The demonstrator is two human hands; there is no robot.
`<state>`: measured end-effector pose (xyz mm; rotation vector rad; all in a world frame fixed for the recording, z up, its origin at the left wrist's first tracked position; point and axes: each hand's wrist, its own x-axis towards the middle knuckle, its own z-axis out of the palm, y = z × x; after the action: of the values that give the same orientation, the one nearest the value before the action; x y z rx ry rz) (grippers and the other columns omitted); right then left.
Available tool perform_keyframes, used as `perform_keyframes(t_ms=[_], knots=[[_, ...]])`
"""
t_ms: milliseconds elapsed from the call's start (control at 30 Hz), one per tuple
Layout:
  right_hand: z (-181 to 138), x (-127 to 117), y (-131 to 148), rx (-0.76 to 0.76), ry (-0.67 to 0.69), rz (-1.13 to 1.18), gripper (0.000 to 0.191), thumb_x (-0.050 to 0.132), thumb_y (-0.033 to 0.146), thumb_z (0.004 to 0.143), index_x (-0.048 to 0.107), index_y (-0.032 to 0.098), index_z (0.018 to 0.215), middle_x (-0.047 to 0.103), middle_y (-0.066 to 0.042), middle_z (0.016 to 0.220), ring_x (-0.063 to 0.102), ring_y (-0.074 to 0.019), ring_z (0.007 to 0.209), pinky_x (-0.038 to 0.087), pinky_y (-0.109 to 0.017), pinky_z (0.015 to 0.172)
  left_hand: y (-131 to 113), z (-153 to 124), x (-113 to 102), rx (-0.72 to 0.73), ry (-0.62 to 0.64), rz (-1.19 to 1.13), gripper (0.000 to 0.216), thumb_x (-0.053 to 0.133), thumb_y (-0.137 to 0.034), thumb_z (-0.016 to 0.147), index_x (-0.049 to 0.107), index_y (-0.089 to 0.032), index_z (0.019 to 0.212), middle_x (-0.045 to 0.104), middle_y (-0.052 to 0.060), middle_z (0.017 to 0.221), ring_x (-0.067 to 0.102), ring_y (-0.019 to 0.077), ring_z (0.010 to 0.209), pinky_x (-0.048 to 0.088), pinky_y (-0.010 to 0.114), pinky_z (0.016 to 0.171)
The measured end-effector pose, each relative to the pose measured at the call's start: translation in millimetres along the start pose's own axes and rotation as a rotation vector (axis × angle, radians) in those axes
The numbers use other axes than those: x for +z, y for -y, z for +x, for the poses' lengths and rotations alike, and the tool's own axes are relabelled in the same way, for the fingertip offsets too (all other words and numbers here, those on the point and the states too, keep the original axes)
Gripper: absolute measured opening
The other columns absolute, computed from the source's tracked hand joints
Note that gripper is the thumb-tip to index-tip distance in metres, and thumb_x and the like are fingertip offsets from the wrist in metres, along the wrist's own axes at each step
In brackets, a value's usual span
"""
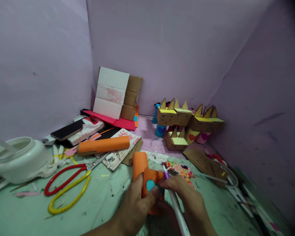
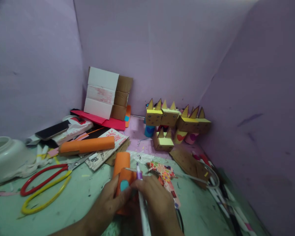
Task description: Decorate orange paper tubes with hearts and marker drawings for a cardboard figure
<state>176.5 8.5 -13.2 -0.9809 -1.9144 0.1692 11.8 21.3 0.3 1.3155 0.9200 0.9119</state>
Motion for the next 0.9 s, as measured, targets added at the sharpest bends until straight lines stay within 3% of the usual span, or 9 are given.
perform_keyframes(t_ms=[233,367,433,567,700,900], knots=[[5,-5,11,0.037,-0.035,0.035,0.026,0.068,0.020,0.079,0.056,0.026,0.101,0.067,-0.002,0.084,0.063,-0.0198,0.072,0.050,-0.030,0.063,1,2,1,-0.039,-0.027,-0.083,0.037,0.061,-0.044,0.082,0.063,-0.016,0.105,0.067,0.005,0.094,0.058,0.0224,0.085,0.045,0.031,0.078],[10,-15,17,0.349,-0.143,0.105,0.023,0.062,0.023,0.083,0.053,0.026,0.103,0.066,-0.006,0.097,0.065,-0.0187,0.077,0.054,-0.029,0.066,3,2,1,-0.076,-0.024,-0.138,0.042,0.062,-0.048,0.080,0.062,-0.016,0.106,0.067,0.006,0.094,0.059,0.0244,0.087,0.046,0.035,0.081],[12,-17,18,0.530,-0.164,0.244,0.024,0.063,0.029,0.083,0.051,0.026,0.103,0.065,-0.007,0.103,0.065,-0.0205,0.086,0.055,-0.031,0.068,2,1,1,-0.097,-0.020,-0.132,0.043,0.062,-0.050,0.080,0.062,-0.016,0.106,0.067,0.006,0.091,0.059,0.0243,0.086,0.046,0.034,0.080],[14,-14,18,0.756,-0.040,0.546,0.039,0.068,0.037,0.078,0.046,0.026,0.108,0.061,-0.009,0.115,0.063,-0.0251,0.100,0.056,-0.034,0.070,-3,0,1,-0.076,0.003,-0.124,0.050,0.061,-0.050,0.081,0.060,-0.015,0.116,0.069,0.008,0.099,0.060,0.0252,0.091,0.047,0.033,0.081],[15,-9,19,0.793,-0.023,0.589,0.038,0.069,0.039,0.075,0.048,0.025,0.104,0.064,-0.006,0.103,0.065,-0.0226,0.091,0.054,-0.032,0.070,-6,0,2,-0.068,0.044,-0.133,0.052,0.061,-0.049,0.081,0.059,-0.015,0.119,0.070,0.008,0.103,0.062,0.0256,0.092,0.048,0.033,0.082],[18,-10,21,0.729,-0.070,0.532,0.034,0.071,0.034,0.070,0.050,0.024,0.095,0.061,-0.001,0.079,0.061,-0.0178,0.068,0.050,-0.027,0.055,-7,-3,5,-0.018,0.008,-0.079,0.051,0.062,-0.050,0.079,0.062,-0.013,0.113,0.070,0.009,0.100,0.063,0.0260,0.089,0.048,0.032,0.077]])
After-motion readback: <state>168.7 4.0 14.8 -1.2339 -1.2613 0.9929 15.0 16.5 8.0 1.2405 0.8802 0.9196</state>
